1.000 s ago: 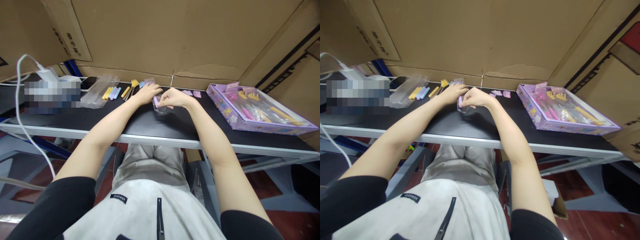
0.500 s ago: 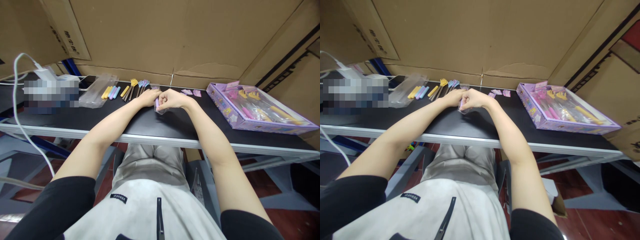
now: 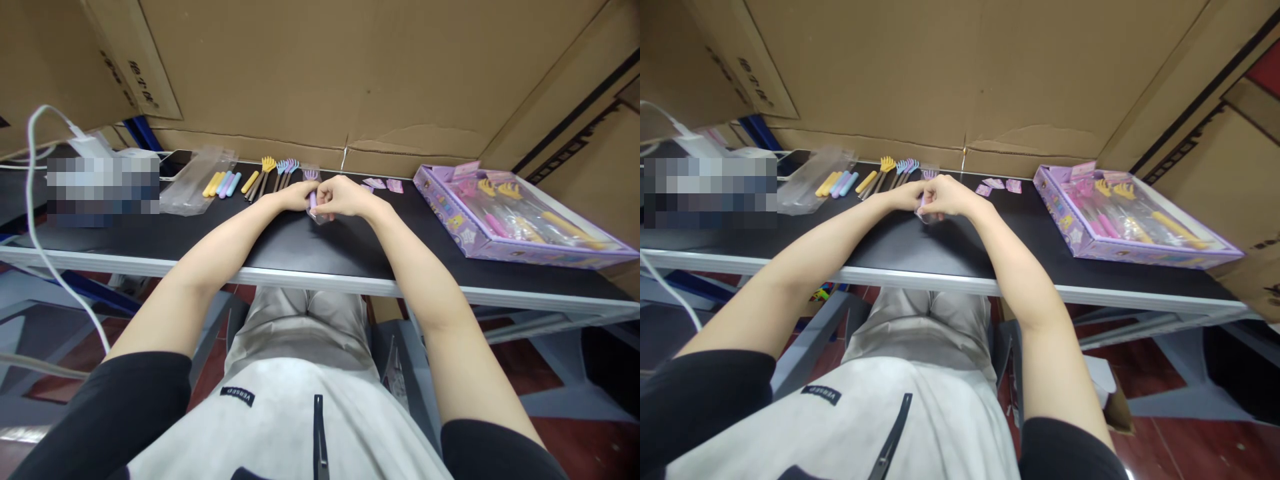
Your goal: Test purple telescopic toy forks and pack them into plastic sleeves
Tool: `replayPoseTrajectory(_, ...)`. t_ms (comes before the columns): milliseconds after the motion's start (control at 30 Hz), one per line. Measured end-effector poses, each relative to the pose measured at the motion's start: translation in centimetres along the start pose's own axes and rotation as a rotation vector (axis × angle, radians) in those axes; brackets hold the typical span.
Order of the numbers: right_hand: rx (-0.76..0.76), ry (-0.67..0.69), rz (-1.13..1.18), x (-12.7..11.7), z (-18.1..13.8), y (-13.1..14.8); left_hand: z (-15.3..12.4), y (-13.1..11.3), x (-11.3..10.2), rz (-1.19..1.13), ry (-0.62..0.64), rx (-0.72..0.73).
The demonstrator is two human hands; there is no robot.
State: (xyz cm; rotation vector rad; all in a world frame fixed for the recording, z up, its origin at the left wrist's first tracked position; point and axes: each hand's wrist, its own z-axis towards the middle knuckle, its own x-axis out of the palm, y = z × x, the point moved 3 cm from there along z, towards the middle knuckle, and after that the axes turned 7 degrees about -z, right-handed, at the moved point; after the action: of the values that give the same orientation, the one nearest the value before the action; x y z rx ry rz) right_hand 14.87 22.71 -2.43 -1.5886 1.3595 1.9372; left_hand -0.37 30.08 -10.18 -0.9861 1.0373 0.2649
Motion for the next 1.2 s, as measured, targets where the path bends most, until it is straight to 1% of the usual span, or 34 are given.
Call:
replayPoseTrajectory(167, -0.016, 0.008, -0.121, 0.3, 0.3, -0.4, -0.4, -0.3, -0.7, -0.107, 0.038, -0.045)
replayPoseTrajectory(300, 0.006, 0.033, -0.182, 0.5, 0.4, -0.7, -0.2, -0.5, -0.8, -0.175, 0.074, -0.08)
replayPoseTrajectory(367, 0.027, 0.021, -0.194, 0.3, 0.4, -0.9, -0.1, -0.5, -0.9, -0.173, 0.051, -0.13)
replayPoseTrajectory(467, 0.065, 0.009, -0.216, -0.1, 0.3, -1.2, 0.0, -0.4, -1.1, -0.136, -0.016, -0.2)
replayPoseTrajectory(533, 0.092, 0.014, -0.235, -0.3, 0.2, -1.5, -0.1, -0.2, -1.2, -0.103, -0.045, -0.194)
replayPoseTrajectory(700, 0.137, 0.022, -0.244, -0.6, 0.3, -2.4, -0.1, 0.2, -1.2, -0.02, -0.084, -0.112)
replayPoseTrajectory(833, 0.164, 0.032, -0.248, -0.7, 0.4, -3.1, -0.1, 0.4, -1.2, -0.019, -0.097, -0.071)
replayPoseTrajectory(967, 0.197, 0.042, -0.274, -0.7, 0.6, -4.0, -0.2, 0.2, -1.4, -0.003, -0.086, -0.096)
replayPoseTrajectory(1100, 0.213, 0.026, -0.255, -0.7, 0.9, -5.1, -0.3, -0.1, -1.4, 0.046, -0.107, -0.115)
replayPoseTrajectory(1200, 0.229, 0.005, -0.225, -0.8, 1.1, -5.9, -0.3, -0.1, -1.4, 0.093, -0.129, -0.16)
